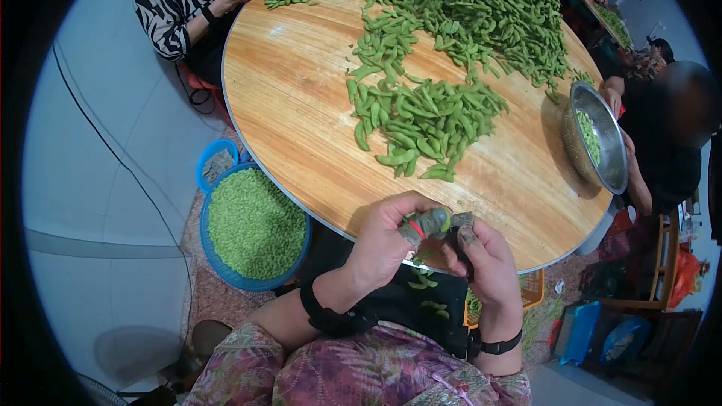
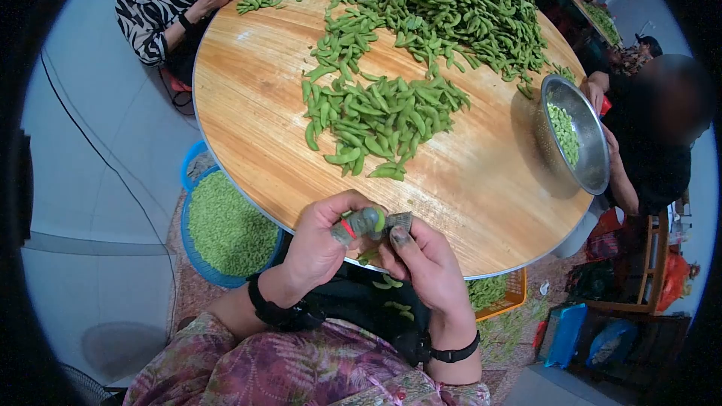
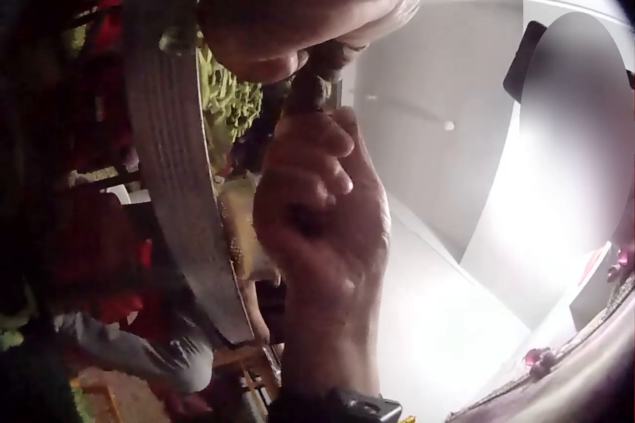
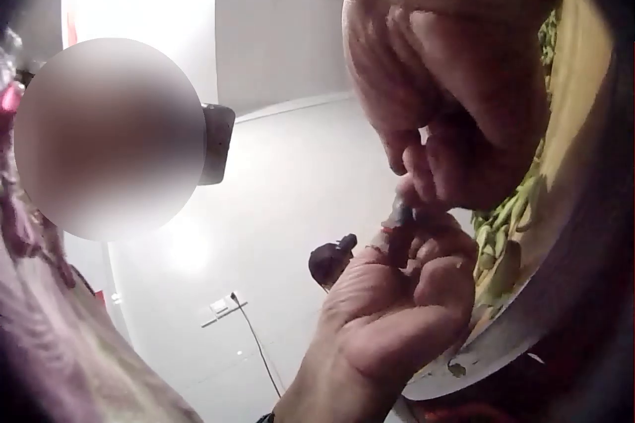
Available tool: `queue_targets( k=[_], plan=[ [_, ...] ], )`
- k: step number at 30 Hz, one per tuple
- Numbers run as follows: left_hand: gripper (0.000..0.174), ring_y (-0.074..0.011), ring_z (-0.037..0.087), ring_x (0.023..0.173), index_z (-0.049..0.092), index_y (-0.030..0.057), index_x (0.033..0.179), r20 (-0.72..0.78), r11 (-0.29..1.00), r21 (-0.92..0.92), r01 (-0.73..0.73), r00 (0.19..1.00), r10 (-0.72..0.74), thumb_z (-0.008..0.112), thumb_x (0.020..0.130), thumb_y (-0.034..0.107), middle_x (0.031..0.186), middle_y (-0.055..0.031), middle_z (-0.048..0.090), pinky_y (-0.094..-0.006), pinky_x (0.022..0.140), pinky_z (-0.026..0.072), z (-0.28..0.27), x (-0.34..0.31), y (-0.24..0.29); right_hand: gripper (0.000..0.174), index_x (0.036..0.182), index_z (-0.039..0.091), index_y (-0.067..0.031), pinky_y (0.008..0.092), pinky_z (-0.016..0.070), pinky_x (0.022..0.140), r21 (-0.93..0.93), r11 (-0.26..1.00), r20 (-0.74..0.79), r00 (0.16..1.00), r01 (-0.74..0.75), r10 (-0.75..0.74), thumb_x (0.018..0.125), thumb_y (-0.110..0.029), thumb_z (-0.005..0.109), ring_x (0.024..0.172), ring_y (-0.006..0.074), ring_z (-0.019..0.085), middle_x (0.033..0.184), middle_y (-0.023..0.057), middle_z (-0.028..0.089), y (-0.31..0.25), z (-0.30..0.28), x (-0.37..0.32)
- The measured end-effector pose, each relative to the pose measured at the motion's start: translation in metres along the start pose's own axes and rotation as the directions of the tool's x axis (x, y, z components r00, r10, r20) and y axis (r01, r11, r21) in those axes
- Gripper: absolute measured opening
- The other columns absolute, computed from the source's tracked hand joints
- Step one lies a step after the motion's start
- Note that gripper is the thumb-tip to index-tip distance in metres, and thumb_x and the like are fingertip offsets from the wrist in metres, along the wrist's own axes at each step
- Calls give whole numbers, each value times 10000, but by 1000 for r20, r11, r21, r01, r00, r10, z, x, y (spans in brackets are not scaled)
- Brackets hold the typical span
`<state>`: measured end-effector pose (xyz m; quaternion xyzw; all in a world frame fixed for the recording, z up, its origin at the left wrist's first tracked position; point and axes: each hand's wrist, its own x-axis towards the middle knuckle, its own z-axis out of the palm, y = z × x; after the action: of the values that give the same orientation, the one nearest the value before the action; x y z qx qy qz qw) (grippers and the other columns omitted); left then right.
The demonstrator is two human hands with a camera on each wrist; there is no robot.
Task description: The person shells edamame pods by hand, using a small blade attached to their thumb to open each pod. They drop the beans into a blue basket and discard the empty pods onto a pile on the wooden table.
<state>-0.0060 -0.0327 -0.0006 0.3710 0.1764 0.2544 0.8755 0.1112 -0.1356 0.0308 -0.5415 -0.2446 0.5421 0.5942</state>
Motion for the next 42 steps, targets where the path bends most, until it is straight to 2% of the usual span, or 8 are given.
queue_targets(
  k=[17, 22, 24, 26, 29, 31, 33, 42],
  plan=[
    [84, -68, 509, 728, 603, 14, 877, 246, 976, 213, -45, 969, -9, 603, 794, 28, 786, 0, 542, -212, 653, 420, -12, 9, 1, 137, 973, 519, -22, 175, 280, 421, 528, 807, 276, 952, -264, 131, 920, -128, 451, 459, 38, 330, 651, -6, 471, 15, -14, 0],
    [131, -57, 505, 766, 564, 30, 860, 7, 873, 467, -141, 988, 156, 654, 765, 36, 827, 10, 536, -206, 708, 425, 6, 4, -6, 111, 940, 538, -24, 178, 291, 422, -289, 945, -147, 969, 151, -200, 898, -123, 508, 456, 39, 355, 597, -36, 452, 15, 0, 3],
    [131, -49, 514, 748, 570, 36, 878, 10, 850, 500, -167, 982, 187, 618, 768, -17, 830, 22, 546, -192, 679, 432, 5, 5, -4, 128, 938, 554, -21, 169, 293, 436, -257, 962, -156, 978, 97, -140, 901, -134, 506, 480, 23, 354, 596, -54, 444, 13, -4, 8],
    [176, -42, 510, 739, 582, 27, 909, 77, 647, 698, -306, 931, 356, 560, 763, -70, 828, 29, 553, -183, 671, 427, 5, 6, 5, 136, 910, 560, -25, 159, 300, 447, 310, 950, 29, 999, -32, 24, 905, -145, 496, 496, 16, 375, 609, -48, 469, 9, -6, 13],
    [254, -52, 515, 733, 595, 9, 950, -60, 828, 530, -182, 966, 251, 510, 743, -112, 837, 20, 571, -189, 666, 429, -7, 9, 5, 164, 884, 536, -19, 221, 345, 435, -180, 976, -76, 987, 125, -140, 892, -181, 512, 466, 87, 431, 592, -8, 507, 7, -16, 37],
    [273, -58, 516, 718, 605, 12, 965, -37, 836, 528, -147, 980, 196, 504, 745, -115, 834, 23, 576, -192, 658, 430, -11, 9, 7, 158, 880, 527, -22, 277, 380, 424, -572, 787, -113, 928, 232, -355, 876, -180, 527, 442, 149, 478, 568, 29, 533, -1, -19, 55],
    [261, -76, 539, 708, 629, 26, 991, 78, 778, 613, -135, 991, 110, 522, 777, -78, 821, 16, 604, -203, 650, 440, -14, 7, 7, 132, 914, 560, -25, 384, 430, 511, -995, 99, -69, 812, -14, -580, 823, -119, 541, 539, 311, 557, 622, 155, 574, -11, -20, 67],
    [203, -69, 539, 778, 616, 15, 1001, 75, 789, 615, 18, 994, -81, 554, 810, -6, 832, -23, 616, -223, 692, 448, -8, -2, 19, 125, 866, 549, -54, 448, 439, 530, -994, 112, -45, 826, 21, -562, 780, -140, 577, 603, 360, 571, 629, 179, 571, 1, -21, 58]
  ],
)
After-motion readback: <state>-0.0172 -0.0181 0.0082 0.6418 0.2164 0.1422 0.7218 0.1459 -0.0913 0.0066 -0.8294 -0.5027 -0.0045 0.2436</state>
